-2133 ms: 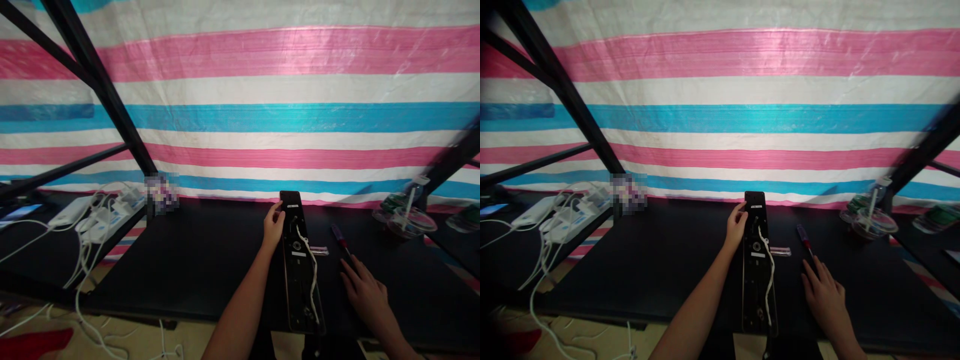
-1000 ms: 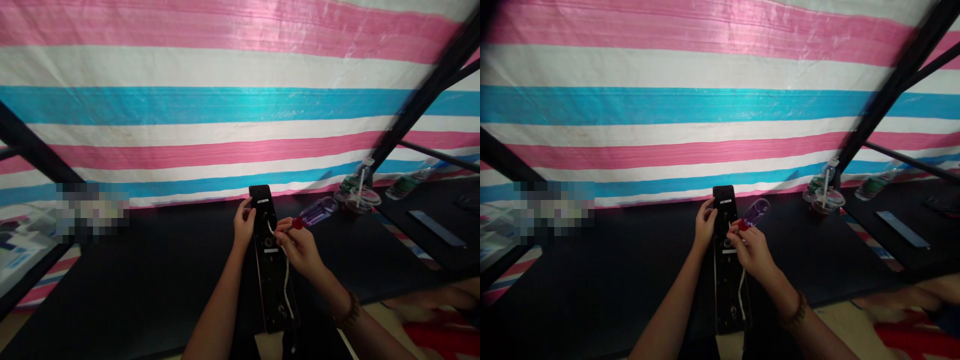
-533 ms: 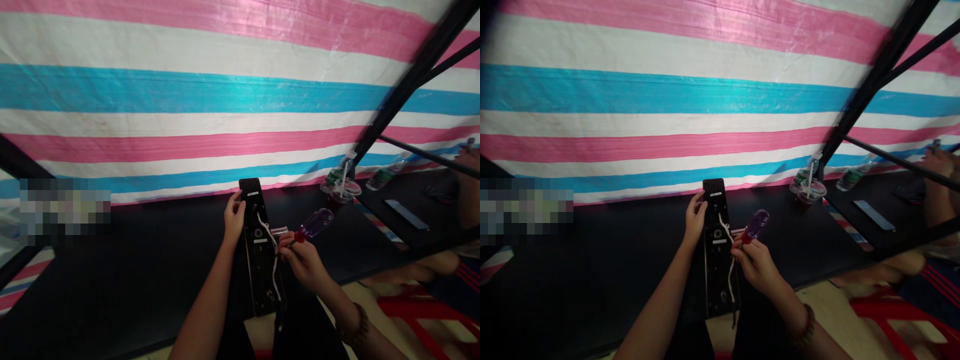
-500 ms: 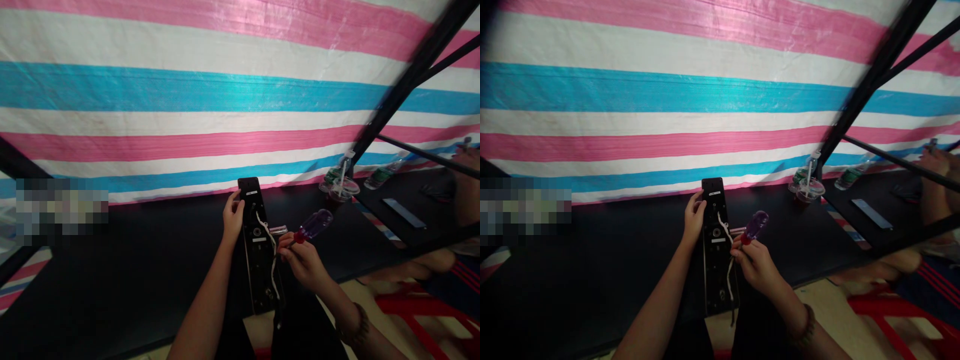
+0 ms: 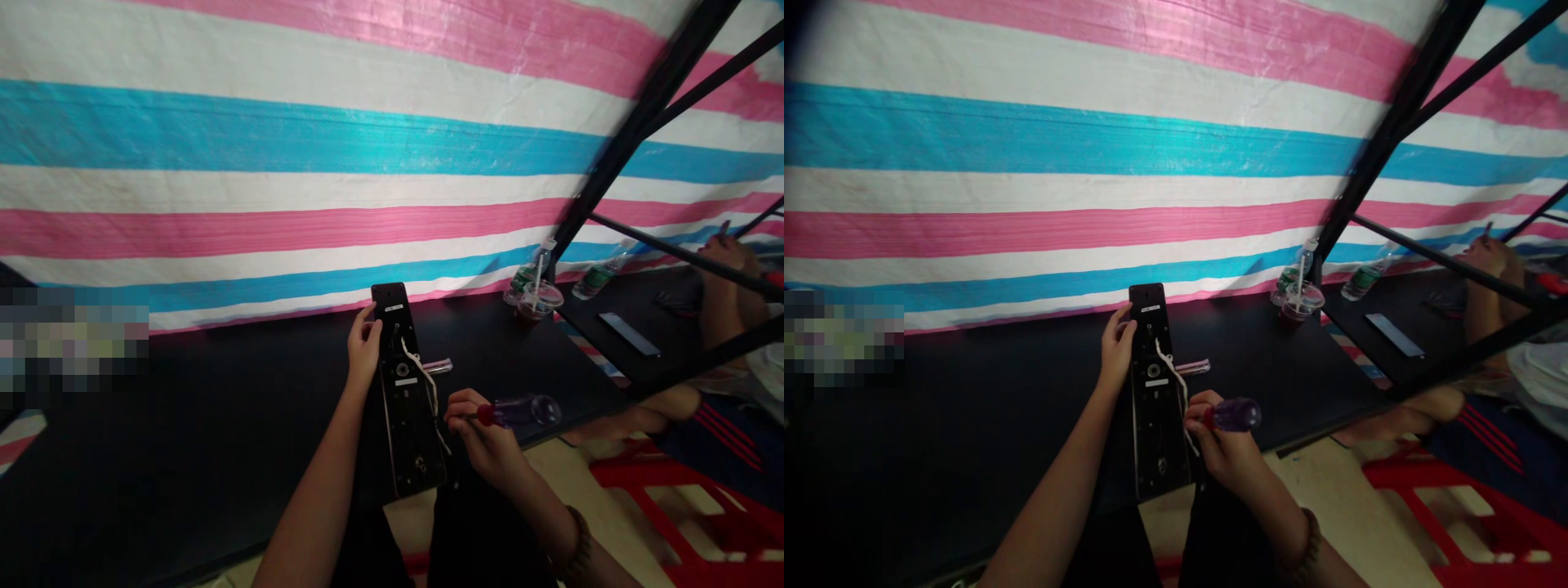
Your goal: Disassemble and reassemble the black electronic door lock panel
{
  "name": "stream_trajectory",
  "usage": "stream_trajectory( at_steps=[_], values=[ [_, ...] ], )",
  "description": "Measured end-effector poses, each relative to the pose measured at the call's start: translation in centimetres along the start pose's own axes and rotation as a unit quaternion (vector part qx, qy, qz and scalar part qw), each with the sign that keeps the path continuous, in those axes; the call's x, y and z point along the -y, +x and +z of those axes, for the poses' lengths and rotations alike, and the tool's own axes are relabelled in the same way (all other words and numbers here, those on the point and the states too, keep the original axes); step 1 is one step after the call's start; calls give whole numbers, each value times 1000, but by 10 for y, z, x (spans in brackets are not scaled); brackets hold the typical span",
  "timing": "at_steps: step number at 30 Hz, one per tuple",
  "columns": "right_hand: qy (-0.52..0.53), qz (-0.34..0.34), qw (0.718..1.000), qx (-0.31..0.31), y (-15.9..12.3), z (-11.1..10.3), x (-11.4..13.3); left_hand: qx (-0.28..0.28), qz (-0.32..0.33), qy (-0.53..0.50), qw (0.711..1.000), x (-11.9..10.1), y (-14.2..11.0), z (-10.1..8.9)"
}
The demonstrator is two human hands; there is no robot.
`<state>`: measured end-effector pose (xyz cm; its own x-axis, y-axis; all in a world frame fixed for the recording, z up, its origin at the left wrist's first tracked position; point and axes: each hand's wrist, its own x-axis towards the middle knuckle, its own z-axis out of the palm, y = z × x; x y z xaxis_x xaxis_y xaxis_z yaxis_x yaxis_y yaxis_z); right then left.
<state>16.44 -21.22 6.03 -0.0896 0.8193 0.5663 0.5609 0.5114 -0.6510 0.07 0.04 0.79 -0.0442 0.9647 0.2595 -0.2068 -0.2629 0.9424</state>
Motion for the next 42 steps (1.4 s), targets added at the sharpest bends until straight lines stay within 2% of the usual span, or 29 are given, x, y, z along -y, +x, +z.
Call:
stream_trajectory(
  at_steps=[7,12,16,18,20,22,25,26,28,33,38,42],
  values=[
    [0,-12,1000,-11,5,7,-4,-1,2,3,1000,-2,-2,2],
    [7,-16,999,31,8,13,-1,3,-4,15,1000,-2,-1,1],
    [11,16,999,45,7,11,2,6,-2,43,999,-10,-4,2],
    [15,46,999,17,5,10,2,2,14,83,996,-21,-18,2],
    [15,63,998,-7,3,10,-1,0,56,173,983,-34,-44,0],
    [5,51,999,-16,1,10,-4,37,96,252,962,-47,-80,-3],
    [-3,8,1000,-7,-1,10,-7,134,129,331,925,-61,-132,-6],
    [4,0,1000,4,-1,10,-7,170,128,350,912,-64,-144,-7],
    [23,1,999,24,-1,10,-5,199,117,376,898,-67,-160,-8],
    [36,28,999,18,1,14,4,176,107,409,889,-68,-158,-9],
    [27,67,997,-18,-1,17,-2,175,113,409,888,-66,-154,-5],
    [7,31,999,-31,-2,20,-4,164,119,408,890,-63,-158,-3]
  ],
)
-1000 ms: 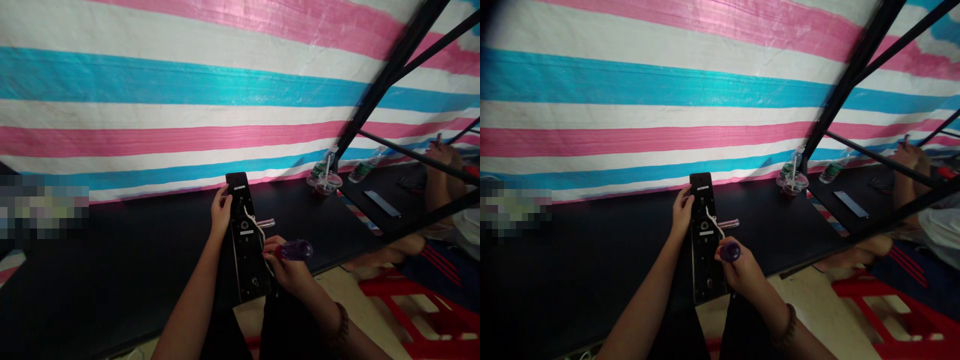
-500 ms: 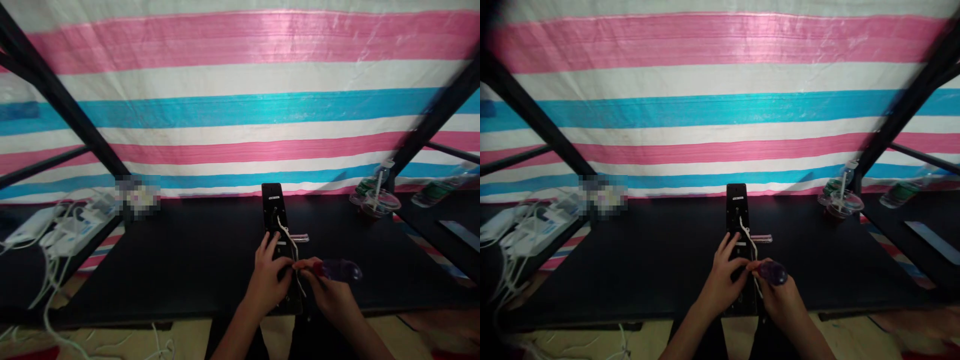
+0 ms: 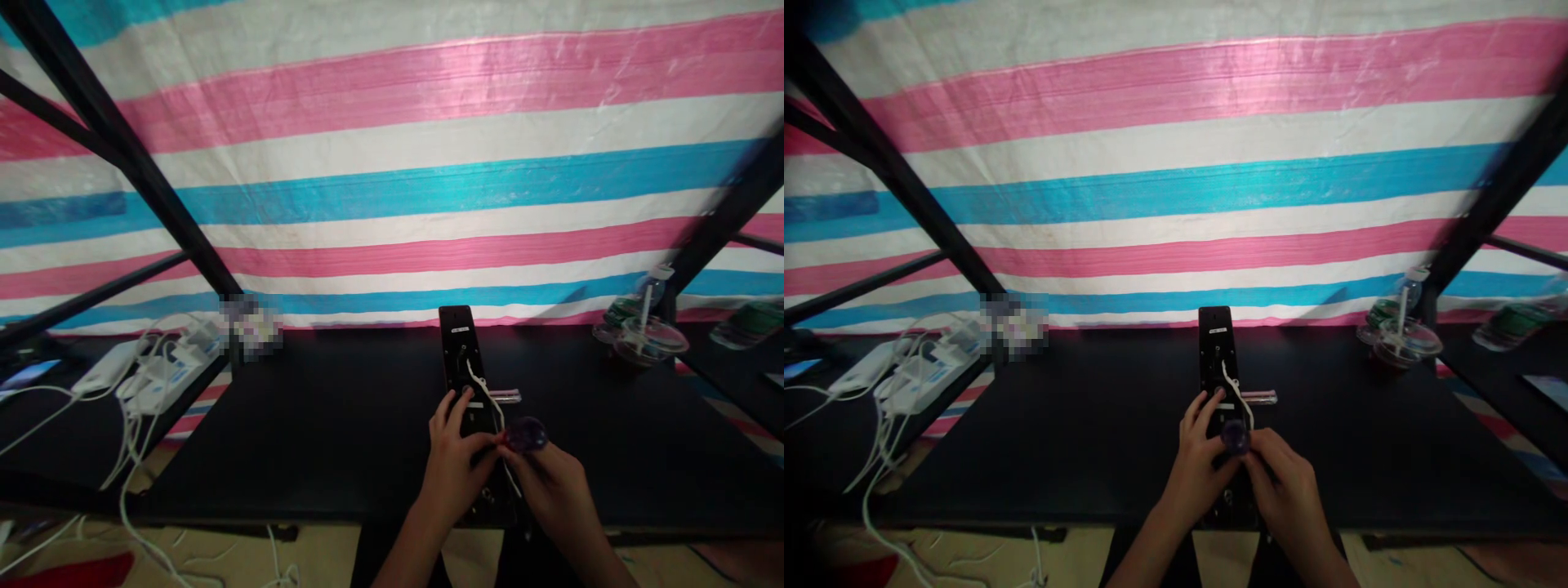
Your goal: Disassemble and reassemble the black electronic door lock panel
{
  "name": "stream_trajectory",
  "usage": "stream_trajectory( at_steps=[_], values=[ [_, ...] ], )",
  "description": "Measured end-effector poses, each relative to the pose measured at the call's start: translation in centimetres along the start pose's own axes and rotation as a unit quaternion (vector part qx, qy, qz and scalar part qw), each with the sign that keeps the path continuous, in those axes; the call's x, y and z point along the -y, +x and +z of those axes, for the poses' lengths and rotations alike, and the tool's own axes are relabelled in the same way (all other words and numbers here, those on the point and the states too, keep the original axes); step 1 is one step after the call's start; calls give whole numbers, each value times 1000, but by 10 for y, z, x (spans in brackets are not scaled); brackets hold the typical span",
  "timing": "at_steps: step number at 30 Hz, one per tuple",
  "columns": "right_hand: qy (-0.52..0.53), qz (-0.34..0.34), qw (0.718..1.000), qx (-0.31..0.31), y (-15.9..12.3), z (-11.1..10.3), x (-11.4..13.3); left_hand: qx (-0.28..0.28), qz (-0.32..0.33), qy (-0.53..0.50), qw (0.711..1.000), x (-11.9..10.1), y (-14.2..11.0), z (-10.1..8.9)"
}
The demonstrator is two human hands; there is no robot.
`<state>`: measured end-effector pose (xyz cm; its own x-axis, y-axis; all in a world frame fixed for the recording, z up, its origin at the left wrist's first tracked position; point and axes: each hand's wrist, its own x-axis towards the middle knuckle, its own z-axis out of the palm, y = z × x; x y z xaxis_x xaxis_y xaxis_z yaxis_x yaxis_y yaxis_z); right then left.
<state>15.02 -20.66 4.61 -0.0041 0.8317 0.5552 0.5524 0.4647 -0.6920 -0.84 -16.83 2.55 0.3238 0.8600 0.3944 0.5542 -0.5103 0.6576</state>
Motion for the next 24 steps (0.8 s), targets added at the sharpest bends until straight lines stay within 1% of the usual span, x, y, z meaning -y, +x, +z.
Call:
stream_trajectory(
  at_steps=[2,4,8,10,12,17,24],
  values=[
    [-9,-18,1000,-6,1,2,3,-12,1,2,1000,0,-1,2],
    [-18,-21,999,-28,2,3,6,-18,-1,4,1000,-1,-2,4],
    [-3,-4,999,-54,3,4,9,-8,-10,3,1000,-3,-2,5],
    [1,11,998,-70,2,3,8,-7,-15,2,1000,-4,-2,4],
    [3,11,997,-80,1,1,5,-11,-17,2,1000,-4,-2,4],
    [-11,-16,999,-43,-5,0,3,-20,-8,9,1000,-1,-3,7],
    [-3,26,999,-38,-13,-3,5,-6,-16,13,1000,-4,-3,6]
  ],
)
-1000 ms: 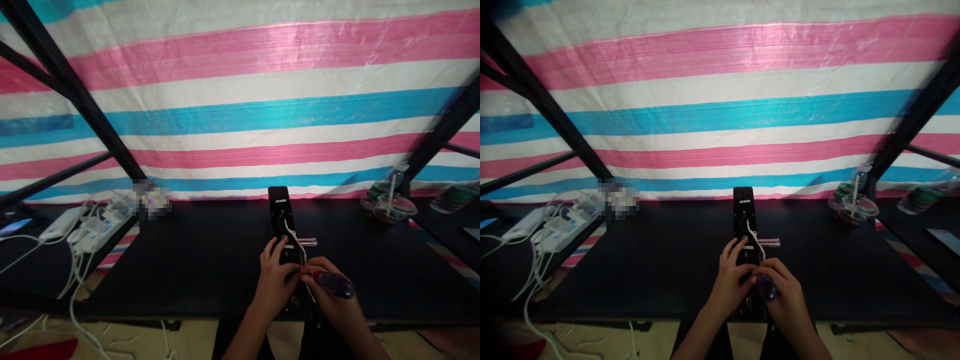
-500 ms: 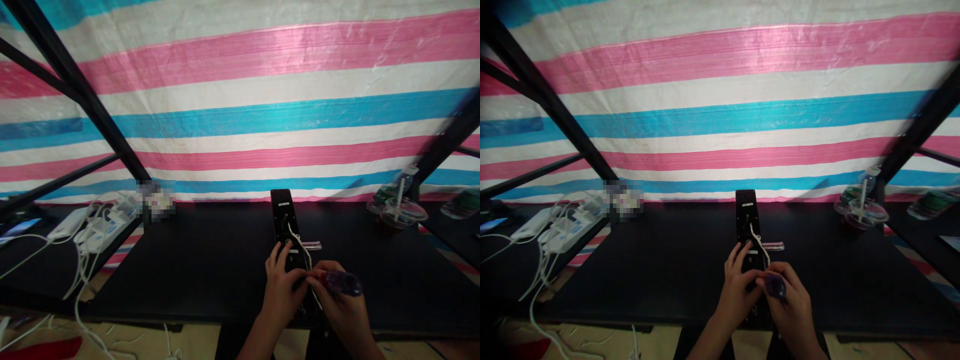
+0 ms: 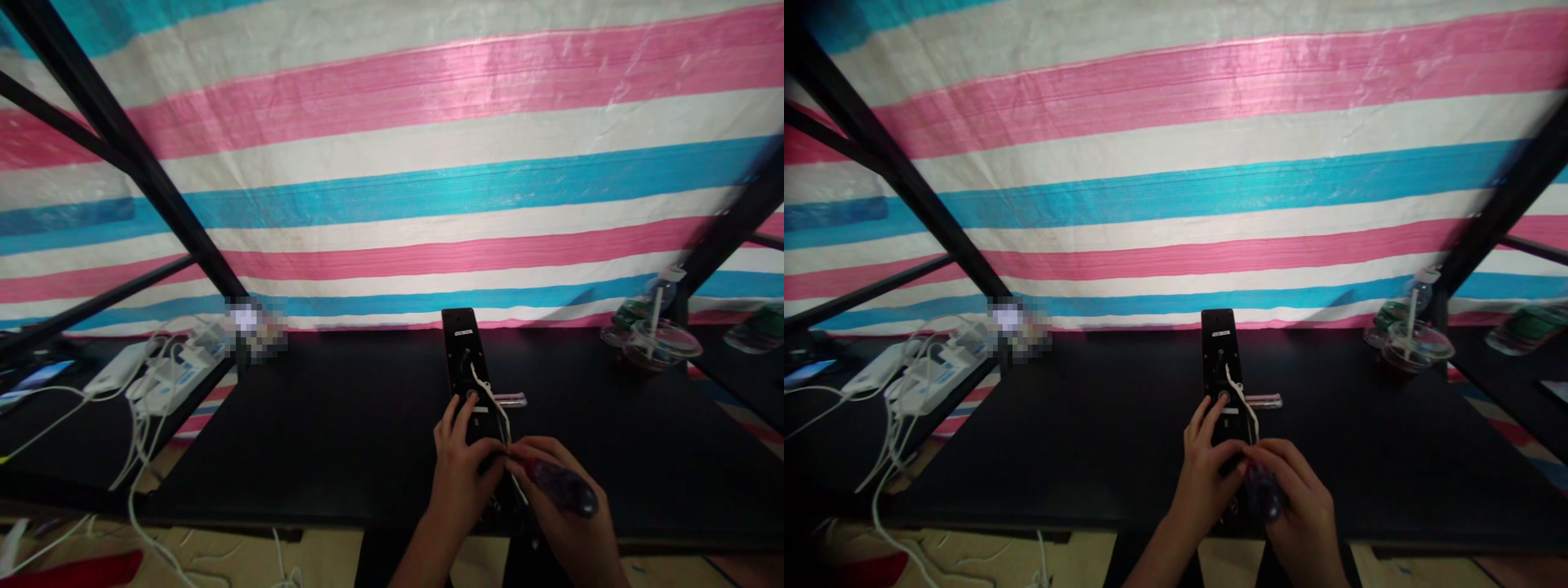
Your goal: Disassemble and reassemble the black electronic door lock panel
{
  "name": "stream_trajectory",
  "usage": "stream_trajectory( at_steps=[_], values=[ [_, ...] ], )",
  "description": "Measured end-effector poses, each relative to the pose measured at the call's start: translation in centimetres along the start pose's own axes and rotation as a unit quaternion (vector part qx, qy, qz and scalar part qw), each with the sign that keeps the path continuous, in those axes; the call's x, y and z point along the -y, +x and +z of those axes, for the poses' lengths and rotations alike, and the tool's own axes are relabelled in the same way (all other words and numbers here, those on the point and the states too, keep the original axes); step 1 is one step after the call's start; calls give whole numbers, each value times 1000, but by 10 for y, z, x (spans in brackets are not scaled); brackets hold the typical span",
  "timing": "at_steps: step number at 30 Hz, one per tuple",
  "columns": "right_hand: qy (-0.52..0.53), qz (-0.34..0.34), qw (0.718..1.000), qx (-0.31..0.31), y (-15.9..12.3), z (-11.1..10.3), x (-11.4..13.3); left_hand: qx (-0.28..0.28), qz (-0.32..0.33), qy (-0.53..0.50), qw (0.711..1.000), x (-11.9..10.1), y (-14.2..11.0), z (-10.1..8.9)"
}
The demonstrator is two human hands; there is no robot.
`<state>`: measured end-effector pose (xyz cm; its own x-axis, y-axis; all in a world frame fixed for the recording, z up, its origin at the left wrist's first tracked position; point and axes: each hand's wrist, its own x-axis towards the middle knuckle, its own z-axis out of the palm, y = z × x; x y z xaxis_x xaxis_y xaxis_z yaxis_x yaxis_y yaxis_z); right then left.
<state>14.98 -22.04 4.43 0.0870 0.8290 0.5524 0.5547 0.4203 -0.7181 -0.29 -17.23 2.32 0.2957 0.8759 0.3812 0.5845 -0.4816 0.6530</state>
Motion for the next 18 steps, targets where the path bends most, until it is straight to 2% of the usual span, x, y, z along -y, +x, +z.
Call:
stream_trajectory(
  at_steps=[9,13,18],
  values=[
    [20,-26,999,5,-2,2,4,-12,3,29,1000,-4,-2,0],
    [13,10,1000,19,-3,2,6,-12,11,25,1000,-4,-2,-1],
    [27,41,999,-14,-6,2,3,-5,8,20,1000,-3,-2,-1]
  ],
)
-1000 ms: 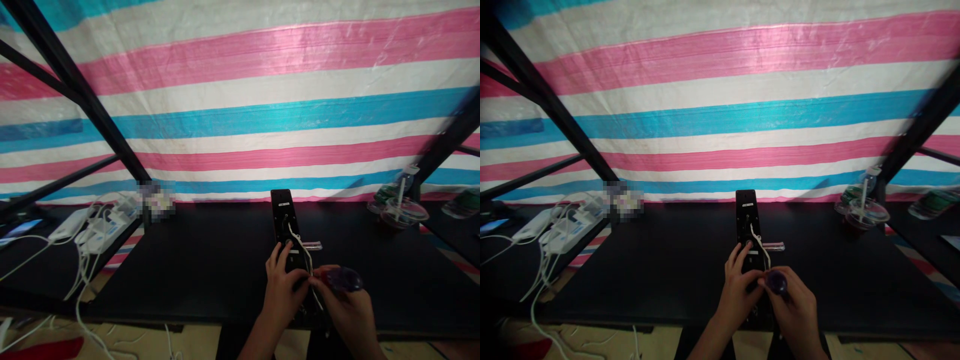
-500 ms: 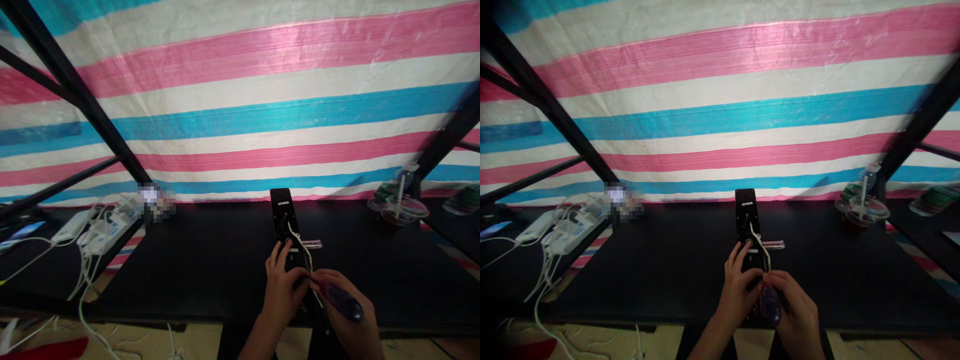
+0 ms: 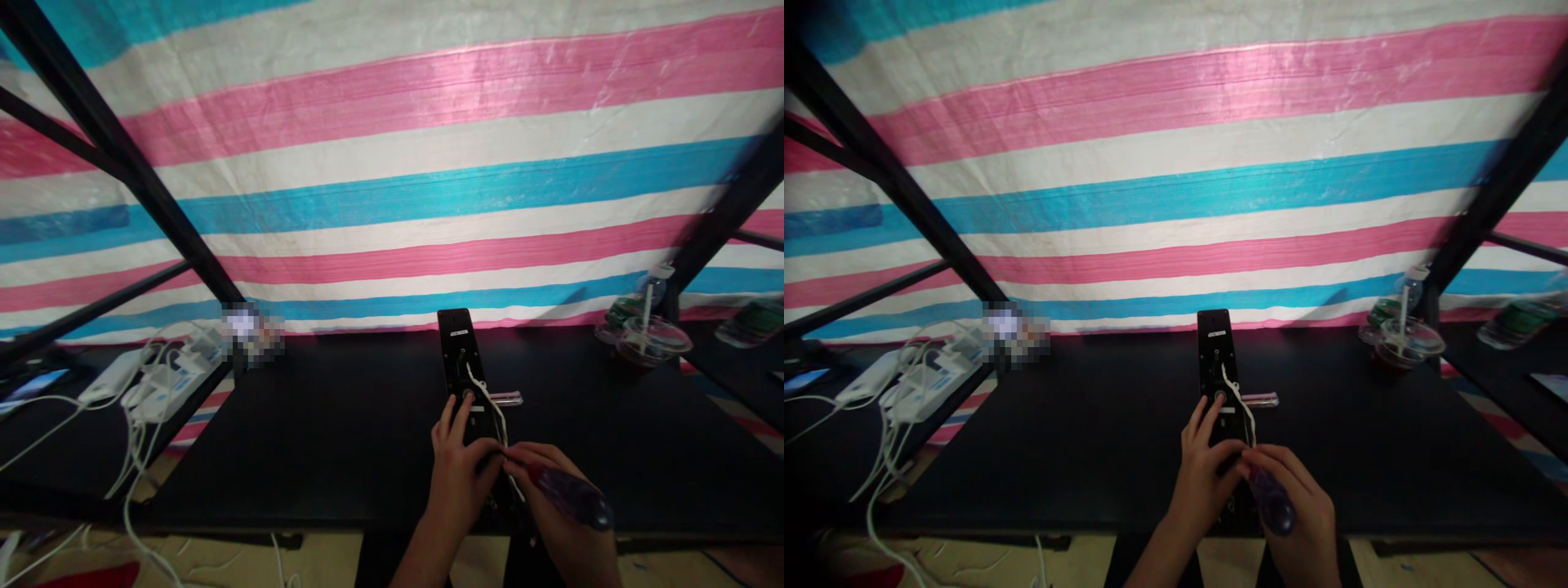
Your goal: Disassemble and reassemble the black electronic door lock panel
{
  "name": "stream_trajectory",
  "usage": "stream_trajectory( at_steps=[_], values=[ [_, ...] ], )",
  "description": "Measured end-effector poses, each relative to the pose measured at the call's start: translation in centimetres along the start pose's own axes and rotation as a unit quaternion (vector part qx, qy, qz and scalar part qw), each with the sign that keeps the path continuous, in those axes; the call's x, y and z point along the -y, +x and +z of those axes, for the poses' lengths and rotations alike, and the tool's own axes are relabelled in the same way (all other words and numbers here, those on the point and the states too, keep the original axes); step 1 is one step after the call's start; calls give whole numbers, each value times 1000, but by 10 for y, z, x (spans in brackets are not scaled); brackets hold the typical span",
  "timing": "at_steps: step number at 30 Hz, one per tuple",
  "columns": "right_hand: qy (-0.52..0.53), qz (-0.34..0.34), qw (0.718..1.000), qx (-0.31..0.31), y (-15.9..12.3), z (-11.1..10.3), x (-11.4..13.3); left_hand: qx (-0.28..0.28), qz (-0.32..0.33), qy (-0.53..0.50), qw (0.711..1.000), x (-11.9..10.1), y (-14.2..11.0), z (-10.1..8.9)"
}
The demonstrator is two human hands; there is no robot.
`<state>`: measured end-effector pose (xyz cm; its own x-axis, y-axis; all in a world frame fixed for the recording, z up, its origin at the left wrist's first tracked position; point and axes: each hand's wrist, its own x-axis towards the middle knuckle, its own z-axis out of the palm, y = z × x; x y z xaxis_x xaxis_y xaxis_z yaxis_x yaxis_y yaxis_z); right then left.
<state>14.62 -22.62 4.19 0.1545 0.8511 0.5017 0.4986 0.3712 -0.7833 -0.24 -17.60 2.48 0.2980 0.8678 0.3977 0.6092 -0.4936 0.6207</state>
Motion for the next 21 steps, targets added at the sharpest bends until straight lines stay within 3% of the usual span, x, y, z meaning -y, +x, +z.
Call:
stream_trajectory(
  at_steps=[10,14,18,21],
  values=[
    [-1,-23,999,49,-13,5,-4,1,-7,-4,1000,2,-1,4],
    [-27,-44,999,0,-8,5,2,2,-10,2,1000,2,-1,4],
    [-25,-109,994,1,-5,5,8,1,-4,2,1000,2,-1,4],
    [-17,-83,996,-22,-8,8,1,-4,-7,2,1000,1,-1,3]
  ],
)
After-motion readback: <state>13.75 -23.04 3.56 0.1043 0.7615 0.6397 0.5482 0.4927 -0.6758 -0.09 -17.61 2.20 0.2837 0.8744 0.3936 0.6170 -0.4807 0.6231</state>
